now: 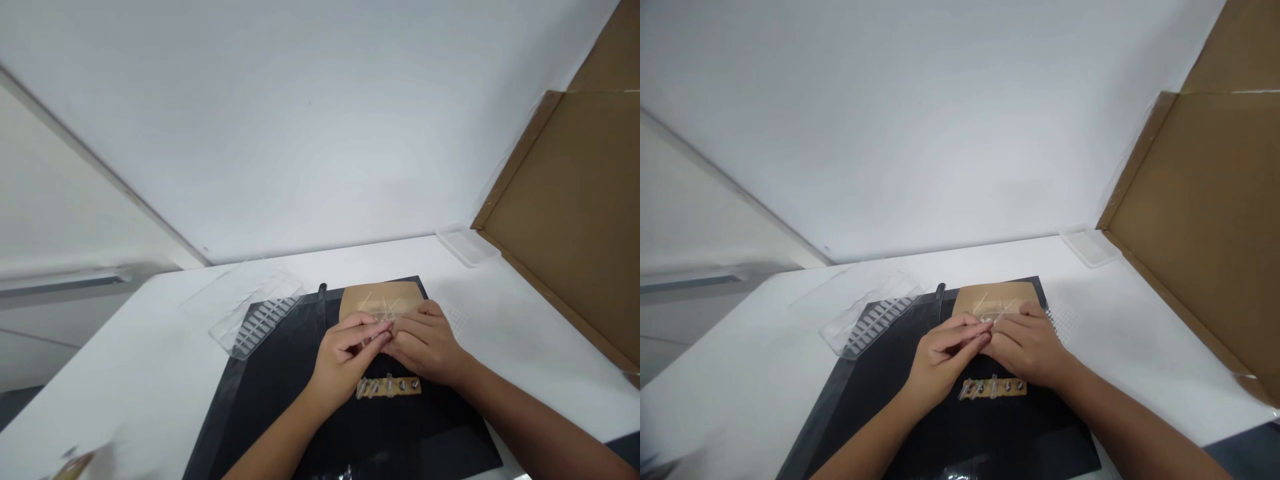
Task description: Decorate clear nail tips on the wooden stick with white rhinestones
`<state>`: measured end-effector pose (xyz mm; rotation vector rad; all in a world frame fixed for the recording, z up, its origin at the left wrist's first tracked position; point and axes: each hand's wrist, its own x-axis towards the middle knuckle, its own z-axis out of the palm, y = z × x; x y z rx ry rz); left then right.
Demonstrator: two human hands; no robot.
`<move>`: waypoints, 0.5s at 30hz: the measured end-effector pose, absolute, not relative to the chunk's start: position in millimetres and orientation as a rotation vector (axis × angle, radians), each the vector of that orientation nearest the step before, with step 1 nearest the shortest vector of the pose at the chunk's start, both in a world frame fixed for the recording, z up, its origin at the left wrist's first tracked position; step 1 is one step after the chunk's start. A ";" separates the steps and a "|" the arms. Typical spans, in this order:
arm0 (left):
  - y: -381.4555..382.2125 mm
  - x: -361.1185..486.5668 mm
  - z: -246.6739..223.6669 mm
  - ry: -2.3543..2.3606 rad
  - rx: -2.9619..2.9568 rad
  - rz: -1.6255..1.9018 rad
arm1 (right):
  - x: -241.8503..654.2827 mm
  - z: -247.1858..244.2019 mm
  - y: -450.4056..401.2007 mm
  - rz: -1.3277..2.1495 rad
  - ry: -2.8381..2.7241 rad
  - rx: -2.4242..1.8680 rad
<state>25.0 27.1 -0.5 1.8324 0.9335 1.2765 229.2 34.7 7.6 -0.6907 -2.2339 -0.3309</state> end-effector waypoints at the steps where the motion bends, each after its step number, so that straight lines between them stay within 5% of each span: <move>1: 27.2 25.4 -1.0 0.940 1.812 1.275 | 228.8 6.4 35.1 -0.289 -2.212 -0.703; 8: 25.2 27.0 -1.4 0.999 1.664 1.171 | 230.5 -4.4 28.0 0.021 -2.017 -0.848; 15: 22.9 35.0 -4.4 0.985 1.561 1.000 | 233.5 -12.4 1.7 -0.030 -1.998 -0.872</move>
